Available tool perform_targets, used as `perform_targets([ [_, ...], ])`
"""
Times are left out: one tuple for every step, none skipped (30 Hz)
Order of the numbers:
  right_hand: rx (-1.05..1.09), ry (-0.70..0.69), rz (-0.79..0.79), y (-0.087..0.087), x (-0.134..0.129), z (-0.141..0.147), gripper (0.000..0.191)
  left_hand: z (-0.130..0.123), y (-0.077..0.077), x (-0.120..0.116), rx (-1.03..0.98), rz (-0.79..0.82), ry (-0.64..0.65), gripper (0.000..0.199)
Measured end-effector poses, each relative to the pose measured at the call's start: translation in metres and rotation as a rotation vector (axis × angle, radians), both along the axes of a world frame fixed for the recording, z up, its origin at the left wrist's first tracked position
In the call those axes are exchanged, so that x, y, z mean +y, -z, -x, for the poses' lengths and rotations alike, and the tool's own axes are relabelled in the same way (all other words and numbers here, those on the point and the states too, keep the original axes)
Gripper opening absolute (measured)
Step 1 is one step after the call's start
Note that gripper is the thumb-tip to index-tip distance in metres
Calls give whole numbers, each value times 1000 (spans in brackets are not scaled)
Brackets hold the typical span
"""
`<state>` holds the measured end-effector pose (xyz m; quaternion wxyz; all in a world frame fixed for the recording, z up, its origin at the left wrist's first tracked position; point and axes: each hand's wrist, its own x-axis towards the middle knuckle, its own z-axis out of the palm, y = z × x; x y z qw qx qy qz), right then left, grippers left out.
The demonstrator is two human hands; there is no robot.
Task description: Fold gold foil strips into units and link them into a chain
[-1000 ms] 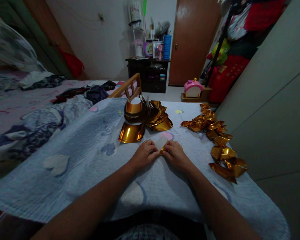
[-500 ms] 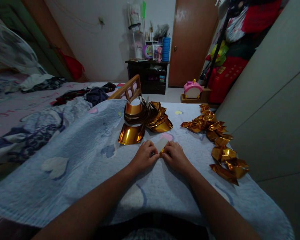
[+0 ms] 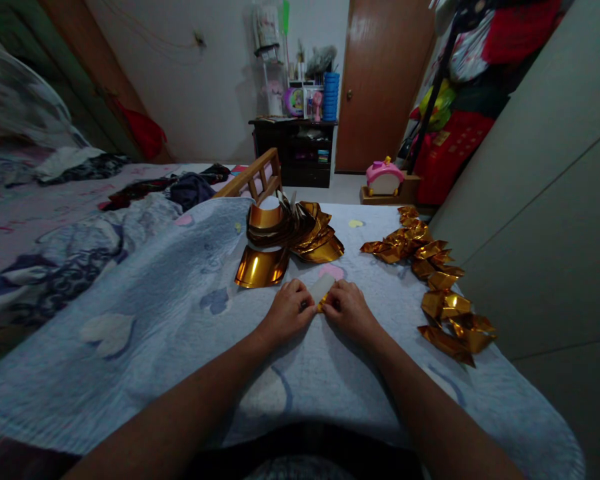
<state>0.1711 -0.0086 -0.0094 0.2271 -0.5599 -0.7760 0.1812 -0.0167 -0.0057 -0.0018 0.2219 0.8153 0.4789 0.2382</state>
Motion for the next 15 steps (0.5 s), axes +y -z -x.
perform_targets([
  [-2, 7, 2, 0, 0, 1, 12, 0, 0, 0, 7, -3, -3, 15],
  [-3, 14, 1, -1, 0, 1, 12, -1, 0, 0, 14, -8, -8, 15],
  [-2, 19, -1, -1, 0, 1, 12, -1, 0, 0, 23, -14, -16, 15],
  [-1, 23, -3, -1, 0, 2, 12, -2, 0, 0, 31, -19, -24, 15],
  [1, 24, -5, -1, 0, 2, 12, -2, 0, 0, 41, -24, -31, 15],
  [4, 25, -6, -1, 0, 2, 13, -3, 0, 0, 51, -28, -37, 15],
  [6, 24, -8, 0, 0, 2, 13, -3, 0, 0, 60, -30, -40, 15],
  [7, 23, -10, 0, 0, 2, 13, -4, 0, 0, 69, -30, -42, 15],
  [6, 23, -13, 0, 0, 2, 13, -4, 0, 0, 77, -29, -42, 16],
  [3, 24, -17, 0, 0, 2, 13, -5, 0, 0, 84, -28, -44, 16],
  [0, 25, -19, 1, 0, 2, 12, -5, 0, 0, 91, -27, -47, 15],
  [-4, 27, -20, 1, 0, 2, 12, -5, 0, -1, 98, -27, -50, 14],
  [-7, 30, -21, 1, 0, 2, 12, -5, 1, -1, 104, -30, -54, 14],
  [-9, 34, -24, 2, 0, 3, 12, -6, 2, -1, 110, -34, -58, 13],
  [-10, 38, -27, 2, 0, 3, 12, -6, 2, -2, 114, -41, -61, 12],
])
